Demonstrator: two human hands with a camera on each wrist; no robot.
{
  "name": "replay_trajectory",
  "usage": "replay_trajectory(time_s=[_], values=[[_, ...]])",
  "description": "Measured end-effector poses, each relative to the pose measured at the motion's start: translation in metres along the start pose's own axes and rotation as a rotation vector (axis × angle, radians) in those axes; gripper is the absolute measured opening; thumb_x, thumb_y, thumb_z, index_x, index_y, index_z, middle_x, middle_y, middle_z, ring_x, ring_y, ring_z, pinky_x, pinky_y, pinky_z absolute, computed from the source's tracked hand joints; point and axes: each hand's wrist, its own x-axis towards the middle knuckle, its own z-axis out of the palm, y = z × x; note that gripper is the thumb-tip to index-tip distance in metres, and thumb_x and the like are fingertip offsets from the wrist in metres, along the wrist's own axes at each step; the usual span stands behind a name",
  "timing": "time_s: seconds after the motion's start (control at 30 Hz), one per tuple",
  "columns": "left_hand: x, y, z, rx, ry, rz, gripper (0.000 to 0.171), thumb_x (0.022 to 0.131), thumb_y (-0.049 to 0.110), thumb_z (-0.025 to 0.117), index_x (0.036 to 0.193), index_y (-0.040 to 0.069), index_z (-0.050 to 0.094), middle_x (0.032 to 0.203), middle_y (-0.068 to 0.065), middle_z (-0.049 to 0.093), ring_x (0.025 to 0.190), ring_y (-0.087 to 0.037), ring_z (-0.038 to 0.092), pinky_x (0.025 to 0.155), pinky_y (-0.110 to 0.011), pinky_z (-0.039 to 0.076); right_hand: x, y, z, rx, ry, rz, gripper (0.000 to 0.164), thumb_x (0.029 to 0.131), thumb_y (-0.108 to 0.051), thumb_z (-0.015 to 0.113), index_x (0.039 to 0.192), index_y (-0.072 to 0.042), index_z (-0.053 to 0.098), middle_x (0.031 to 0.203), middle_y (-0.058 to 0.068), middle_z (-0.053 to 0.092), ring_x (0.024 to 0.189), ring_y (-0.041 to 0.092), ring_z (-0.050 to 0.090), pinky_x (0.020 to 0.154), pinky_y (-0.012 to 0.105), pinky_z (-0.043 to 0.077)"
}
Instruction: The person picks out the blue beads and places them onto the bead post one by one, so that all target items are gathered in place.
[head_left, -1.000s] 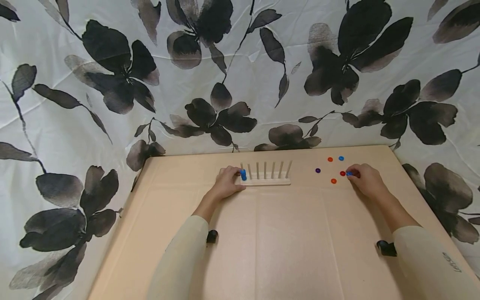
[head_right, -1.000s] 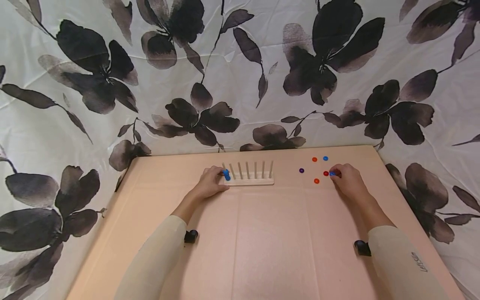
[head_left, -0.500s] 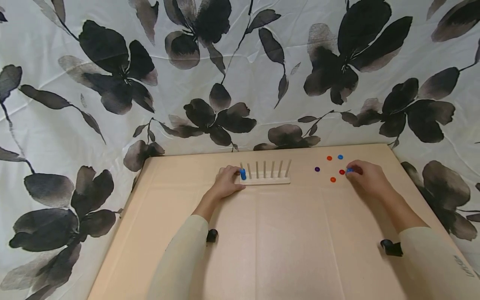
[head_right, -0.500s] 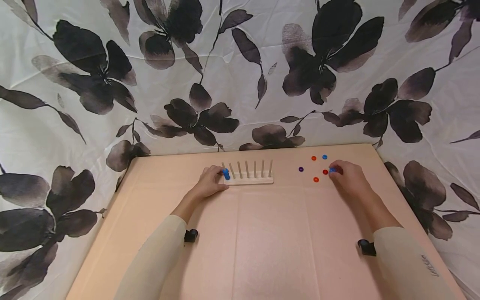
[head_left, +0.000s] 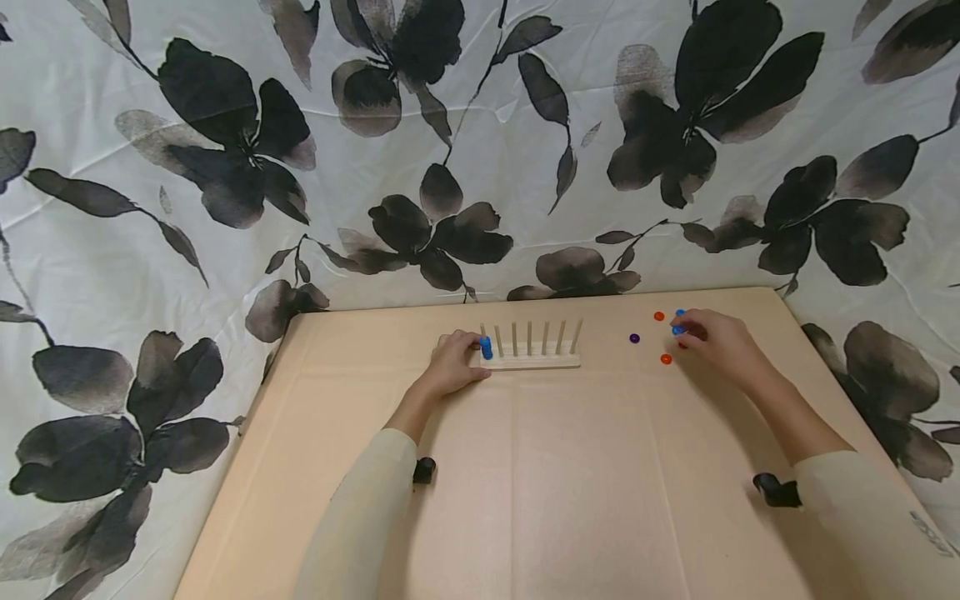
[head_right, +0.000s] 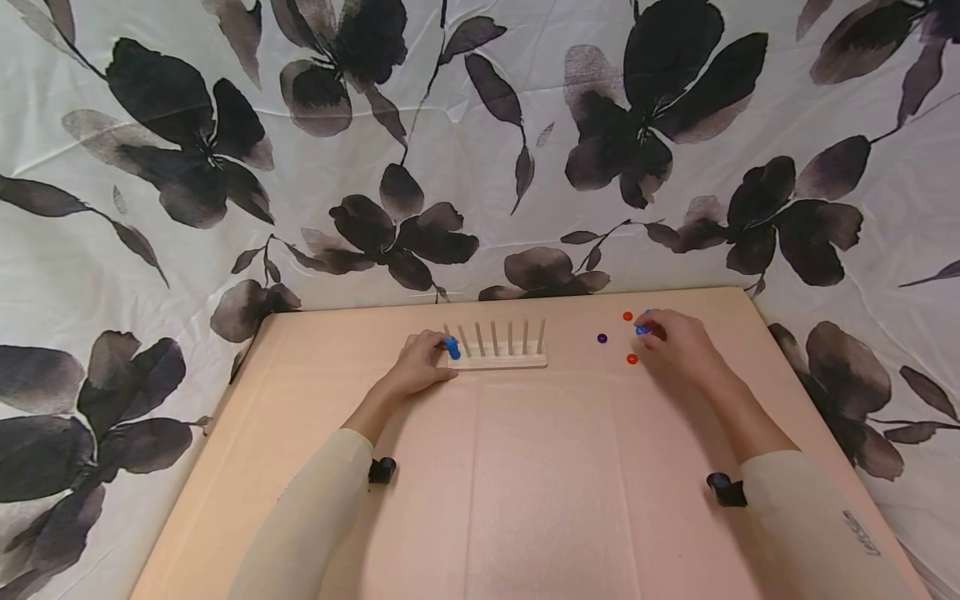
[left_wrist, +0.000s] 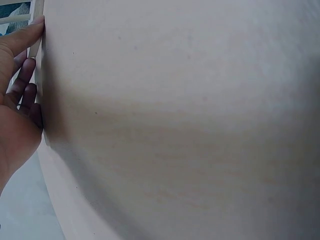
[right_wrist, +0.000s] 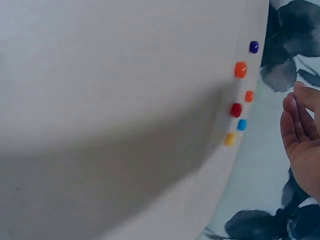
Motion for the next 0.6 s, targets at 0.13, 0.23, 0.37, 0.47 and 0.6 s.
replay_trajectory(time_s=[0.13,0.23,0.37,0.47,0.6], values=[[-0.001,-0.001,0.000,0.000,-0.004,0.000,0.064,0.086,0.028,0.086,0.140,0.007,0.059,0.132,-0.008,0.061,0.131,-0.031,0.042,0.112,-0.046,0.036,0.006,-0.014,-0.003,-0.005,0.003,-0.025,0.022,0.096,-0.008,0.072,0.117,-0.001,0.071,0.098,0.014,0.073,0.085,0.028,0.066,0.080,0.041,0.055],[-0.001,-0.001,0.000,0.006,-0.013,-0.002,0.064,0.086,0.029,0.085,0.141,0.008,0.059,0.133,-0.008,0.060,0.132,-0.031,0.042,0.112,-0.045,0.035,0.009,-0.026,-0.004,0.001,0.013,-0.035,0.021,0.096,-0.009,0.072,0.116,-0.003,0.072,0.099,0.013,0.074,0.083,0.025,0.065,0.069,0.027,0.052],[-0.002,-0.001,0.000,0.004,-0.015,-0.001,0.063,0.087,0.028,0.085,0.140,0.008,0.059,0.132,-0.007,0.061,0.131,-0.031,0.042,0.112,-0.045,0.036,0.014,-0.041,-0.005,0.021,0.010,-0.037,0.021,0.097,-0.011,0.072,0.118,-0.005,0.072,0.105,0.014,0.074,0.089,0.027,0.066,0.065,0.026,0.053],[-0.003,-0.001,-0.001,-0.002,-0.017,0.000,0.063,0.087,0.027,0.085,0.140,0.007,0.059,0.131,-0.008,0.061,0.130,-0.031,0.042,0.111,-0.044,0.036,0.017,-0.052,-0.005,0.038,0.004,-0.041,0.022,0.098,-0.011,0.071,0.119,-0.005,0.072,0.106,0.015,0.074,0.094,0.030,0.066,0.074,0.038,0.057],[-0.004,-0.001,-0.002,0.005,-0.019,0.000,0.064,0.086,0.028,0.085,0.140,0.007,0.059,0.132,-0.008,0.060,0.129,-0.031,0.042,0.111,-0.044,0.036,0.023,-0.065,-0.006,0.052,0.023,-0.081,0.024,0.098,-0.010,0.070,0.121,-0.003,0.072,0.106,0.016,0.073,0.097,0.032,0.069,0.086,0.050,0.056]])
